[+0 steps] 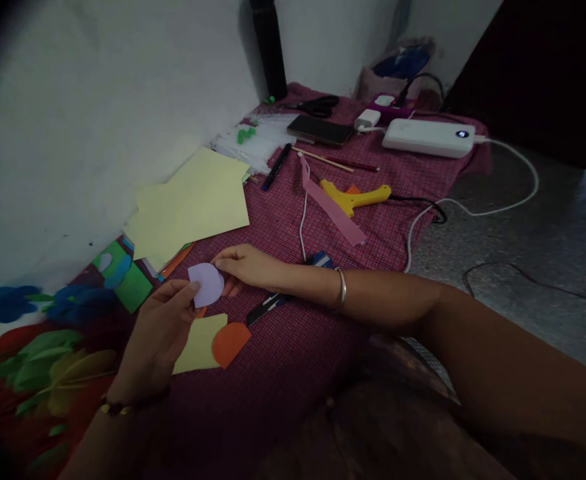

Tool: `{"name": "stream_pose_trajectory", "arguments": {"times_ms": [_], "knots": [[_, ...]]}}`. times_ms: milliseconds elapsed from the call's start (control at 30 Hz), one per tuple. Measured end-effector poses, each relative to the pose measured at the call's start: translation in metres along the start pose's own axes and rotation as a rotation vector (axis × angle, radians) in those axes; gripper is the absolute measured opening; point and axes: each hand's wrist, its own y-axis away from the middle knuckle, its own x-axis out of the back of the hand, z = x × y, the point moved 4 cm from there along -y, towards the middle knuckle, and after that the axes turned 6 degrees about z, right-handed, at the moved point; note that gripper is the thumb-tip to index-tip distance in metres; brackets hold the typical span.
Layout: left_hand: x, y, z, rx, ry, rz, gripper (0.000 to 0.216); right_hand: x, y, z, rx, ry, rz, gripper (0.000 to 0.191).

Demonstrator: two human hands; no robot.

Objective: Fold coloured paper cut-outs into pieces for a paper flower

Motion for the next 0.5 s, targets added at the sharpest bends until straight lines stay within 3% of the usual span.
{"name": "stream_pose_trajectory", "arguments": {"times_ms": [300, 500], "knots": [[-0.0045, 0.0089, 0.0054, 0.050, 0.069, -0.008, 0.033, -0.0020, 0.0012, 0.0033, -0.018, -0.036, -0.068, 0.017], [-0.0030, 0.0048, 0.0020, -0.081, 0.077, 0.028, 0.030, -0.0044, 0.0032, 0.0008, -0.005, -0.107, -0.075, 0.014]]}}
